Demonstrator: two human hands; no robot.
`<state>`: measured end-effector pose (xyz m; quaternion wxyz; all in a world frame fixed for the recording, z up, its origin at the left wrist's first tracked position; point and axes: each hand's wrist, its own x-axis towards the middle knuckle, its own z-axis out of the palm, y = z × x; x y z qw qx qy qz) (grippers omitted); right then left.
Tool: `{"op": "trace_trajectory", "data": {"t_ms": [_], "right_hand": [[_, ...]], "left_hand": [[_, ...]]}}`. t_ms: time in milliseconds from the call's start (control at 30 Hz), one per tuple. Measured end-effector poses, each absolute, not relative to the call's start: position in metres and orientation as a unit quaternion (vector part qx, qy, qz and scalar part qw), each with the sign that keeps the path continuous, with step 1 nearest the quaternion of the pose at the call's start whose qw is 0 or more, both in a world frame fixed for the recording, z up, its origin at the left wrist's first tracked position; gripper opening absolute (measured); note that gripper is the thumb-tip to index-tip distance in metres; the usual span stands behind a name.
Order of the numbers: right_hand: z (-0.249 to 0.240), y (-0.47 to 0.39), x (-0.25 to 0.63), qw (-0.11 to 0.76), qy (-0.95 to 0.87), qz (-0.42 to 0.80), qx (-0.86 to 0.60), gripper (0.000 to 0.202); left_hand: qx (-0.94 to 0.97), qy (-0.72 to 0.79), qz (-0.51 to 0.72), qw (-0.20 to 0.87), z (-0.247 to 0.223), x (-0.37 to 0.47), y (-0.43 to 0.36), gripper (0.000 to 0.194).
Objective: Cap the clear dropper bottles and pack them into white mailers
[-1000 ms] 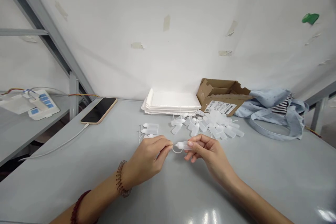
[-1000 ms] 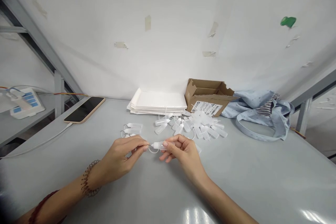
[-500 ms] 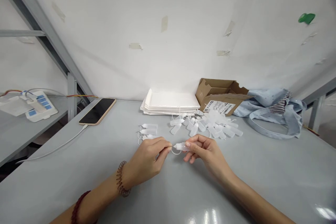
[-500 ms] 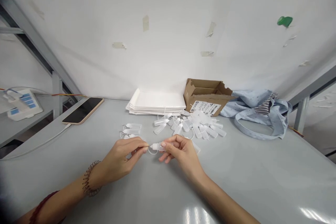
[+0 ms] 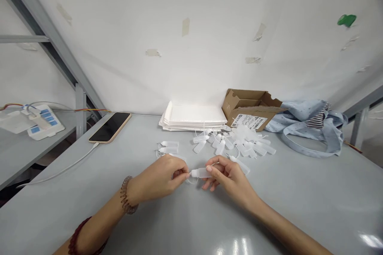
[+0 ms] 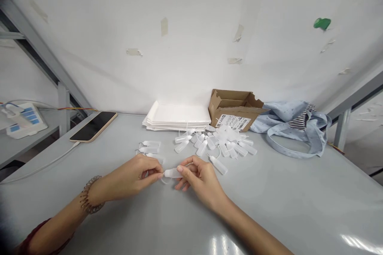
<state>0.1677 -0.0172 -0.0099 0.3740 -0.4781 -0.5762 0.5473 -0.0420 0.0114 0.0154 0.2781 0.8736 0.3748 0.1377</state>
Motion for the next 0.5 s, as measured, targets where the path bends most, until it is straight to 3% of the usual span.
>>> {"op": "trace_trajectory", "data": {"t_ms": [133, 233, 400, 500], "right_hand": [[-0.009, -0.007, 0.184, 0.362, -0.688, 0.323, -0.54, 0.025], [-0.002, 0.003, 0.201, 0.303, -0.724, 0.182, -0.592, 0.021], [0.013, 0.011, 0.222, 0.105, -0.682, 0.143, -0.709, 0.021], [0.016, 0.011, 0.227, 0.044, -0.658, 0.145, -0.738, 0.022]], "left_hand": [[0.852, 0.402, 0.07, 0.327, 0.022, -0.048, 0.015, 0.023], [0.839, 0.415, 0.044, 0.348, 0.026, -0.056, 0.018, 0.025], [0.823, 0.45, -0.015, 0.347, 0.029, -0.071, 0.024, 0.026], [0.808, 0.475, -0.035, 0.348, 0.03, -0.076, 0.027, 0.026]]}}
